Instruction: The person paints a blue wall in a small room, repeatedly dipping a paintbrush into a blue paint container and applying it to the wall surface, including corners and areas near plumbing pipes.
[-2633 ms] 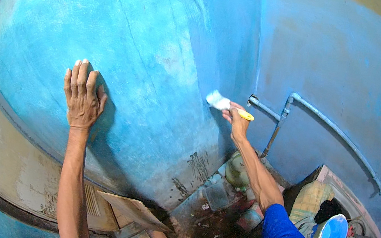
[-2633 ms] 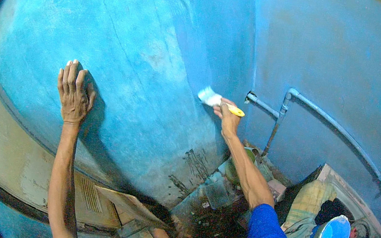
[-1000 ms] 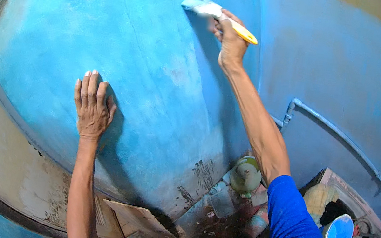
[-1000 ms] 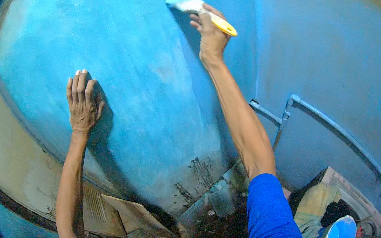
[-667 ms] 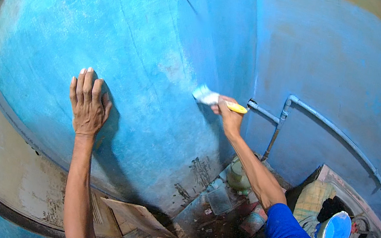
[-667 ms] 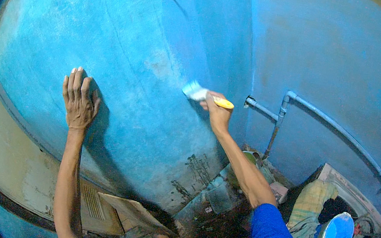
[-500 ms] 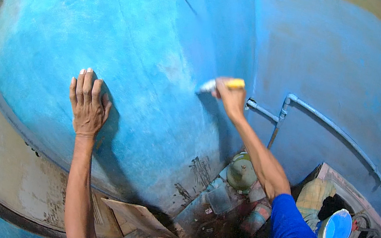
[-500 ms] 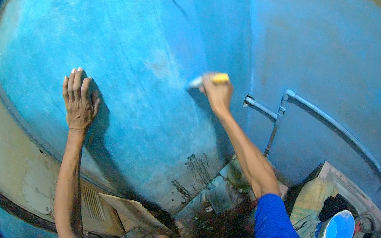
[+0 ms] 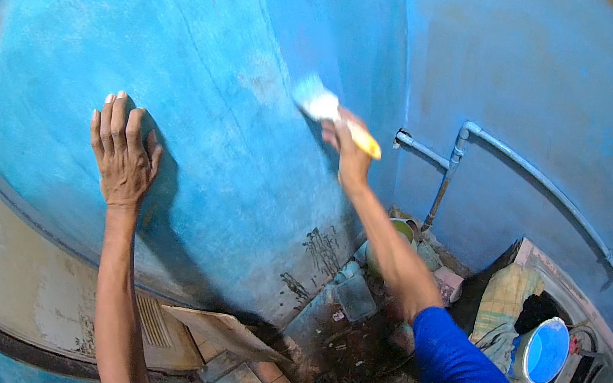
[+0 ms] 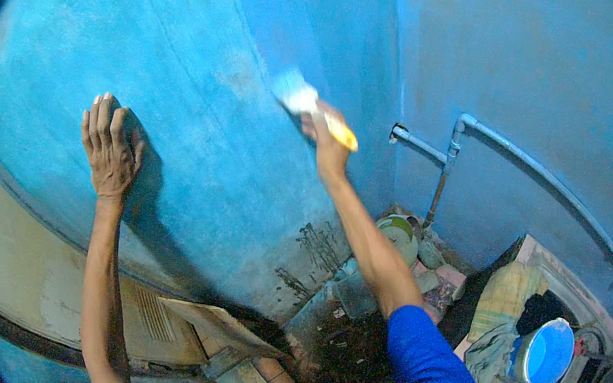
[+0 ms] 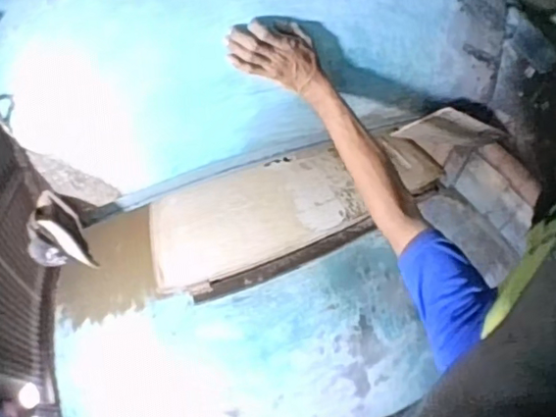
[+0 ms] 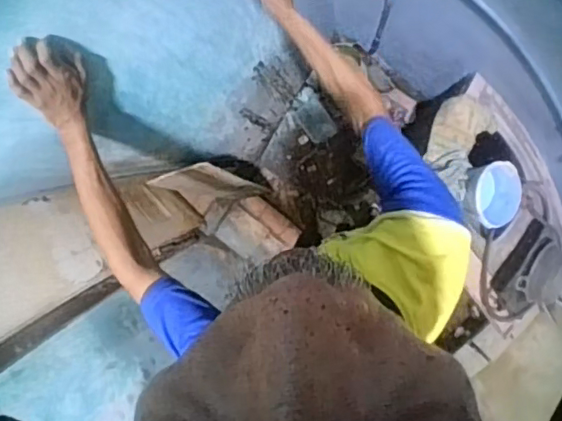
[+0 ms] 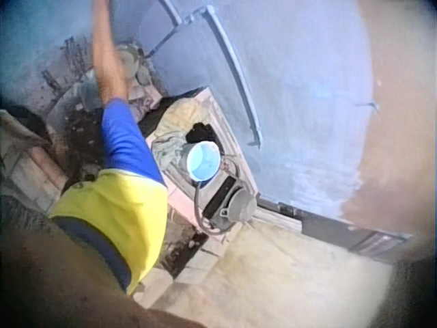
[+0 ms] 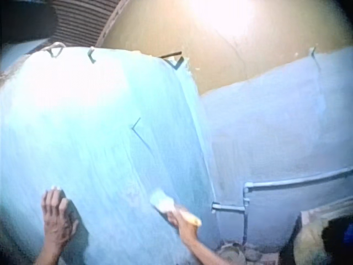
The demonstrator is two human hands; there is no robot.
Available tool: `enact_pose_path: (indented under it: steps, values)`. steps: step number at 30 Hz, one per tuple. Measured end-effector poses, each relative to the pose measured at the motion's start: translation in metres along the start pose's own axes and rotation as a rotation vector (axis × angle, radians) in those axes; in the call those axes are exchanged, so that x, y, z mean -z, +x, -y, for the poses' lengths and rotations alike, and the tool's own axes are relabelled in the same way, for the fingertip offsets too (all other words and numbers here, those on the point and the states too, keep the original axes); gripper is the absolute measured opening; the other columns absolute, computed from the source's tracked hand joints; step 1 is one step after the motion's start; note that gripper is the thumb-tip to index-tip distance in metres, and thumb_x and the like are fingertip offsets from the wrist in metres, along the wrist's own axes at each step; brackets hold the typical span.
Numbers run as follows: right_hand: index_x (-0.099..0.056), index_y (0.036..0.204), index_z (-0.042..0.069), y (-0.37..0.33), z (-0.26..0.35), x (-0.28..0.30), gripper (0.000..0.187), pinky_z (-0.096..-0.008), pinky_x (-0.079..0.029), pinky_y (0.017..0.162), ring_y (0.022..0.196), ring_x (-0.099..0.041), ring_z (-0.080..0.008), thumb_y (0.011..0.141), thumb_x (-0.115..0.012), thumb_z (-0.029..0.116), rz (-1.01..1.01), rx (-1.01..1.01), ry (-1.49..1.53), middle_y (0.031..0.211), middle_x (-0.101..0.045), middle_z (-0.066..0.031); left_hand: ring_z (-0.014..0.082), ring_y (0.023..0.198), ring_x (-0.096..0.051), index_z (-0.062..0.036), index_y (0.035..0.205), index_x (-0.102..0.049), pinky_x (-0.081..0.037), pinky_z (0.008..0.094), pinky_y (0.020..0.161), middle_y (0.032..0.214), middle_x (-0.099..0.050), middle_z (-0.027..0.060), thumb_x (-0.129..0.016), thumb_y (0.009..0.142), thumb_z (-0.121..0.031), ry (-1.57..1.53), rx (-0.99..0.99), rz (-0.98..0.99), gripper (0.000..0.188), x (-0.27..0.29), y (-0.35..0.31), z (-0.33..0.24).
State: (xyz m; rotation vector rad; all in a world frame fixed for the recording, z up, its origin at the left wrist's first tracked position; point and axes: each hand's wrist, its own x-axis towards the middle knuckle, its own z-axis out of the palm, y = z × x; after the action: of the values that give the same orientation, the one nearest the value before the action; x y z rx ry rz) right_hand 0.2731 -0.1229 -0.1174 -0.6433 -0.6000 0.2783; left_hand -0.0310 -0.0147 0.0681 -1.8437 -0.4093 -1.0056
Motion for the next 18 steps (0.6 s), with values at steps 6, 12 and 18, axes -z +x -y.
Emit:
enact_pose_path:
  steps: [6,12,18]
  values:
    - [-0.055,0.117,-0.002,-0.084,-0.066,0.095,0.03,-0.0296,-0.056,0.07,0.084,-0.067,-0.0196,0.092,-0.057,0.013,-0.259,-0.246,-0.113,0.1,-0.065,-0.0139,0.0268,0.135,-0.032,-0.0138,0.128,-0.04,-0.022,0.0446,0.117,0.141,-0.038,0.0095,-0.057,0.086,-0.02,0.019,-0.012,-0.01,0.046,-0.001,0.0,0.0]
    - [-0.065,0.083,0.003,-0.008,-0.027,0.04,0.016,-0.0271,-0.048,0.052,0.058,-0.059,-0.0127,0.084,-0.066,0.019,-0.242,-0.093,-0.286,0.07,-0.063,-0.0039,0.0261,0.135,-0.032,-0.014,0.128,-0.04,-0.022,0.0433,0.117,0.14,-0.038,0.0092,-0.058,0.086,-0.019,0.003,0.0,-0.02,0.046,0.002,0.007,-0.004]
    - [-0.058,0.109,-0.005,0.048,0.074,-0.042,0.028,-0.0314,-0.057,0.065,0.075,-0.067,-0.0203,0.088,-0.059,0.013,-0.002,0.1,0.075,0.09,-0.066,-0.0138,0.029,0.135,-0.032,-0.0108,0.13,-0.041,-0.023,0.0454,0.116,0.143,-0.037,0.0126,-0.057,0.087,-0.021,0.023,-0.032,-0.017,0.046,-0.005,-0.002,-0.003]
